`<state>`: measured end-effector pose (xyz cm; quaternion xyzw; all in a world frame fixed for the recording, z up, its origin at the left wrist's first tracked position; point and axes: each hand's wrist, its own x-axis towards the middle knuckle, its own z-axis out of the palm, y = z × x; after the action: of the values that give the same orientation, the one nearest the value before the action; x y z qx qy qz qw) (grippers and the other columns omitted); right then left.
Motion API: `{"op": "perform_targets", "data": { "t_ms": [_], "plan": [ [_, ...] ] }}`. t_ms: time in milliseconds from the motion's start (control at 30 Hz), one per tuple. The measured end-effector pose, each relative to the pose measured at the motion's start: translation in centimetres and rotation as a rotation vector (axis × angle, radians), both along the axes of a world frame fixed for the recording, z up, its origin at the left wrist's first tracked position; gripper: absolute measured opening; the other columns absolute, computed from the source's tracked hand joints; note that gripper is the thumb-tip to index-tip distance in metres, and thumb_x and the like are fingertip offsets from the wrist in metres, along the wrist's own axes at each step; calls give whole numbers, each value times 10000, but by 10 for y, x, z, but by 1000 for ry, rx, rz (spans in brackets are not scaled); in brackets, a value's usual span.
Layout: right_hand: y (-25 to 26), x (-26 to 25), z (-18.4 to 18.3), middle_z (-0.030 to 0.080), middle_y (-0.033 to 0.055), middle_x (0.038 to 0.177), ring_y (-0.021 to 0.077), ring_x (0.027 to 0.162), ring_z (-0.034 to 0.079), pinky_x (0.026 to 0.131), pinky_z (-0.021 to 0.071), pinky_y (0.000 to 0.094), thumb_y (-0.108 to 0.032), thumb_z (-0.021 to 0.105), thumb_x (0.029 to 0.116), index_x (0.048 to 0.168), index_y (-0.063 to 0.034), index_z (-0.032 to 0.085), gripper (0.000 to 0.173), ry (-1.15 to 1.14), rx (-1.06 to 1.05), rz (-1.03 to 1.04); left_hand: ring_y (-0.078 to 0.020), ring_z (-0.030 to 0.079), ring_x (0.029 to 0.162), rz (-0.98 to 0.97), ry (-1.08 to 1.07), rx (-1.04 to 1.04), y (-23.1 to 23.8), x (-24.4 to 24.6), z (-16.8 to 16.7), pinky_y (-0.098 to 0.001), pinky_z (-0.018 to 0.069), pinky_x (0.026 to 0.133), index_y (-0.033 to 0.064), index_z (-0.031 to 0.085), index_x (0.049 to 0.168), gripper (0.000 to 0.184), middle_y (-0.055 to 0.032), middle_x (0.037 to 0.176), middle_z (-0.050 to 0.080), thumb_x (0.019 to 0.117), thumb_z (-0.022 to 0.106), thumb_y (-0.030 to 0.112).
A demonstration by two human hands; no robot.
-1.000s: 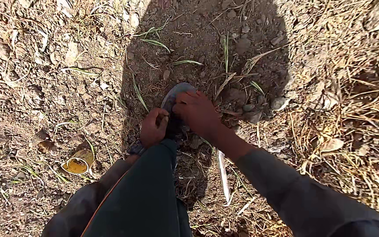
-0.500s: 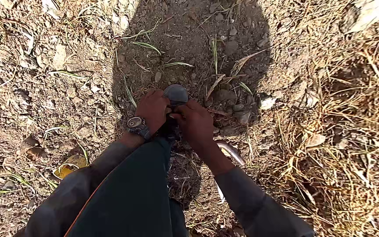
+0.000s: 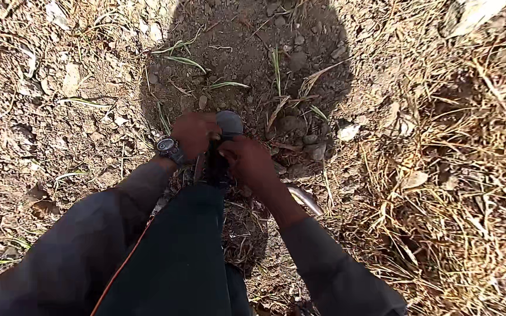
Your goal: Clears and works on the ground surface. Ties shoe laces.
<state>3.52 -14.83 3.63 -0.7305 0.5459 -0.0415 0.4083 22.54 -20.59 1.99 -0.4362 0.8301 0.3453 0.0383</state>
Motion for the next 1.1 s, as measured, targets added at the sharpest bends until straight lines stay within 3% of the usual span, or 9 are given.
{"op": "perform_targets", "data": {
  "t_ms": [167, 300, 400, 567, 667, 767, 833, 1000, 1100],
  "plan": [
    [-39, -13, 4, 746, 143, 1032, 397, 929, 714, 738, 550, 630, -149, 571, 1032, 1268, -291, 737, 322, 85, 52, 425, -319, 647, 1123, -22, -92, 166, -19, -5, 7, -598, 473, 989, 159, 797, 1077, 187, -106, 1138, 702, 1005, 630, 204],
    [-60, -15, 10, 736, 147, 905, 399, 864, 706, 727, 536, 620, -167, 600, 1024, 1248, -251, 749, 282, 99, 5, 683, -312, 661, 1106, 45, -82, 194, -17, -8, 8, -591, 502, 974, 131, 795, 1046, 165, -102, 1136, 710, 980, 655, 188],
    [-74, -9, 12, 723, 146, 925, 390, 898, 697, 746, 530, 608, -175, 574, 1040, 1239, -225, 742, 266, 101, 5, 854, -312, 667, 1097, 83, -106, 248, -22, -10, 10, -591, 520, 953, 125, 788, 1050, 157, -102, 1147, 705, 976, 662, 182],
    [-79, -19, -11, 758, 118, 1008, 311, 969, 701, 910, 522, 548, -88, 564, 1017, 1281, -218, 747, 346, -113, 237, 707, -300, 668, 1076, 86, -38, 242, -22, -7, 3, -585, 517, 947, 125, 795, 1007, 147, -99, 1108, 711, 968, 677, 203],
    [-82, -12, -9, 759, 118, 1051, 324, 1003, 704, 916, 525, 566, -82, 561, 1015, 1282, -223, 746, 355, -75, 241, 732, -297, 661, 1085, 77, -34, 255, -23, -6, 3, -582, 513, 952, 123, 794, 1008, 148, -96, 1116, 703, 969, 670, 194],
    [-90, 3, 11, 740, 120, 1027, 366, 984, 693, 824, 530, 609, -185, 593, 1029, 1253, -284, 744, 288, 155, 149, 875, -304, 664, 1069, 89, -59, 256, -23, -7, 5, -589, 517, 939, 99, 778, 997, 137, -104, 1097, 701, 944, 654, 120],
    [-91, 11, 25, 718, 146, 1010, 392, 961, 684, 795, 529, 609, -201, 593, 1039, 1198, -228, 750, 225, 256, 103, 929, -322, 671, 1040, 128, -66, 269, -22, -8, 7, -610, 523, 903, 89, 763, 983, 114, -117, 1067, 706, 913, 672, 97],
    [-74, 12, 34, 687, 167, 881, 402, 825, 679, 678, 518, 569, -2, 567, 988, 1106, -110, 721, 223, 342, -34, 930, -336, 664, 1073, 132, -24, 302, -23, -8, 7, -603, 519, 938, 77, 774, 1019, 139, -141, 1109, 698, 928, 672, 100],
    [-68, 12, 31, 674, 166, 859, 395, 807, 674, 653, 512, 551, 13, 554, 991, 1041, -70, 709, 183, 319, -77, 893, -341, 659, 1072, 127, 6, 305, -21, -8, 6, -591, 518, 939, 51, 769, 995, 137, -156, 1100, 692, 929, 651, 61]
  ]
}}
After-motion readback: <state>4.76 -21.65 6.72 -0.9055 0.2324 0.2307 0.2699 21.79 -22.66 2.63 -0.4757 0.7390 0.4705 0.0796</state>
